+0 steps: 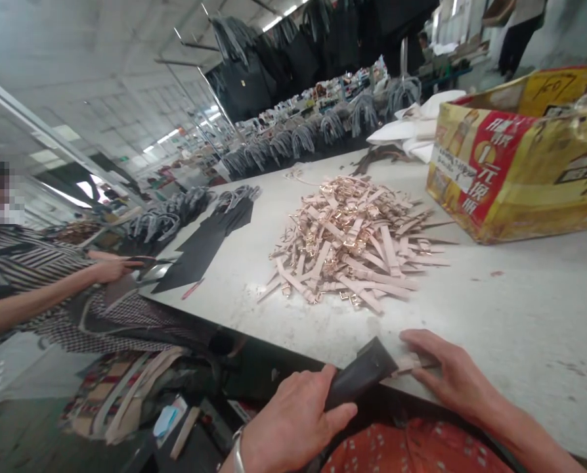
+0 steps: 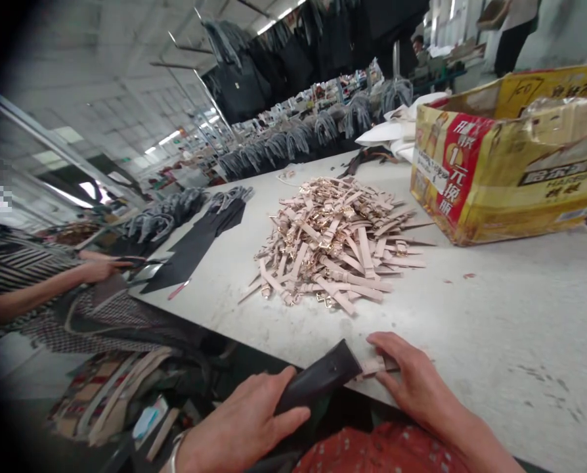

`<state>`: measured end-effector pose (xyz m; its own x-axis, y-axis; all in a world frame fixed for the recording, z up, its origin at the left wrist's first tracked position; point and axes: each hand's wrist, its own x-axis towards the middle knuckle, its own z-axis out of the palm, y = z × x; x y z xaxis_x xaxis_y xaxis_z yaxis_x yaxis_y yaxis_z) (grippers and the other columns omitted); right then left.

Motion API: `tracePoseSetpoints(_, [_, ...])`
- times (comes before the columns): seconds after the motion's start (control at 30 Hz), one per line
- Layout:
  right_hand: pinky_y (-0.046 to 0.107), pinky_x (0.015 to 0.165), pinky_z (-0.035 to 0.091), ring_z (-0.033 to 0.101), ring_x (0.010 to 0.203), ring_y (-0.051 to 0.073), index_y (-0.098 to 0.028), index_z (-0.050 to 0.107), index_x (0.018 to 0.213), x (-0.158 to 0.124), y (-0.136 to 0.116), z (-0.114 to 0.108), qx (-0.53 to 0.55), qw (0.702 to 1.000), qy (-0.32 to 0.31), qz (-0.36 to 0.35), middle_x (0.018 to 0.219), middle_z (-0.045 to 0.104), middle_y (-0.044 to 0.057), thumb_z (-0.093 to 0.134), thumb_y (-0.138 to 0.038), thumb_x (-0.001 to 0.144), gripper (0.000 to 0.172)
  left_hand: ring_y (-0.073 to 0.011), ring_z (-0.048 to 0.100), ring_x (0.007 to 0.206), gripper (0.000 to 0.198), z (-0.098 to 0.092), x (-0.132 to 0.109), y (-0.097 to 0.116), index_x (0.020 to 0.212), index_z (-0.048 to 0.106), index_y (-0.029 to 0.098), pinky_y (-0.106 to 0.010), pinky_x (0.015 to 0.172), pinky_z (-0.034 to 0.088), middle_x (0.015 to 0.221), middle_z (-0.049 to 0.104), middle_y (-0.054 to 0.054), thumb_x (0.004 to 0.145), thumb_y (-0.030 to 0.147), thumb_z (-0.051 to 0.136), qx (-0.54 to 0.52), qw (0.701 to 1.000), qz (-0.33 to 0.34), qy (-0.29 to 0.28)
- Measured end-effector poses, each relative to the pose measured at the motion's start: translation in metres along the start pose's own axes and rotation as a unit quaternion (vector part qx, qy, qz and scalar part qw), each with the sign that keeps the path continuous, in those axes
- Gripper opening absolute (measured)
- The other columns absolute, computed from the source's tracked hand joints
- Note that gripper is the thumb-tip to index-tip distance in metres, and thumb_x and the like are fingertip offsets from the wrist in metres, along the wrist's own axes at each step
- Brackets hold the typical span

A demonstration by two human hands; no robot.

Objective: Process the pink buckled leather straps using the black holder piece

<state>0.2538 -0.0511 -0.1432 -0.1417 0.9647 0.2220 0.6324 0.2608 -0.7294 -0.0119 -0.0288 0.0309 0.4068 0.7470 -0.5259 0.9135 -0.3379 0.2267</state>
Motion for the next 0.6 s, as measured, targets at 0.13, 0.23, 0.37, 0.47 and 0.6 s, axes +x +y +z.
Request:
tracePoseSetpoints(0.13, [0.039,0.101,0.041,0.046,0.120,0.023,-0.021,0.060,0.114,0.003,-0.003,-0.005,-0.012,1.000,-0.019,0.003,0.131,0.047,0.007,0.051,-0.023,0.080,0.035,-0.0315,0.061,0.089,0.042,0.001,0.012,0.007,0.102,0.055,0.020,-0.045,0.077,0.048,0.091,0.065,-0.009,0.087,0.054,0.036,0.021,0.999,0.024,0.015])
tracePoseSetpoints(0.23, [0.039,0.102,0.041,0.043,0.124,0.024,-0.024,0.065,0.104,0.006,-0.006,-0.009,-0.027,0.998,-0.046,0.017,0.137,0.042,0.005,0.054,-0.023,0.079,0.027,-0.0316,0.063,0.085,0.042,0.003,0.023,0.012,0.099,0.054,0.020,-0.044,0.074,0.049,0.087,0.065,-0.008,0.087,0.055,0.034,0.026,0.998,0.051,0.030])
tracePoseSetpoints(0.37, [0.039,0.104,0.038,0.040,0.126,0.024,-0.024,0.066,0.104,0.008,-0.011,-0.014,-0.037,0.998,-0.052,0.021,0.138,0.040,0.005,0.055,-0.022,0.078,0.029,-0.0291,0.063,0.083,0.039,0.005,0.032,0.010,0.094,0.052,0.021,-0.039,0.070,0.049,0.084,0.065,-0.006,0.087,0.056,0.036,0.007,0.996,0.066,0.051])
tracePoseSetpoints(0.47, [0.039,0.102,0.040,0.043,0.124,0.025,-0.021,0.067,0.102,0.008,-0.013,-0.015,-0.034,0.998,-0.053,0.026,0.137,0.040,0.008,0.054,-0.022,0.078,0.028,-0.0280,0.063,0.082,0.038,0.005,0.028,0.001,0.094,0.052,0.021,-0.038,0.069,0.048,0.084,0.065,-0.005,0.087,0.055,0.037,-0.006,0.997,0.048,0.062])
tracePoseSetpoints(0.6, [0.038,0.101,0.040,0.043,0.123,0.024,-0.019,0.068,0.097,0.009,-0.013,-0.016,-0.020,0.997,-0.062,0.035,0.135,0.043,0.010,0.054,-0.022,0.077,0.024,-0.0283,0.061,0.088,0.042,0.009,0.010,-0.011,0.103,0.053,0.022,-0.042,0.076,0.047,0.091,0.065,-0.006,0.087,0.057,0.035,-0.015,0.998,0.032,0.049])
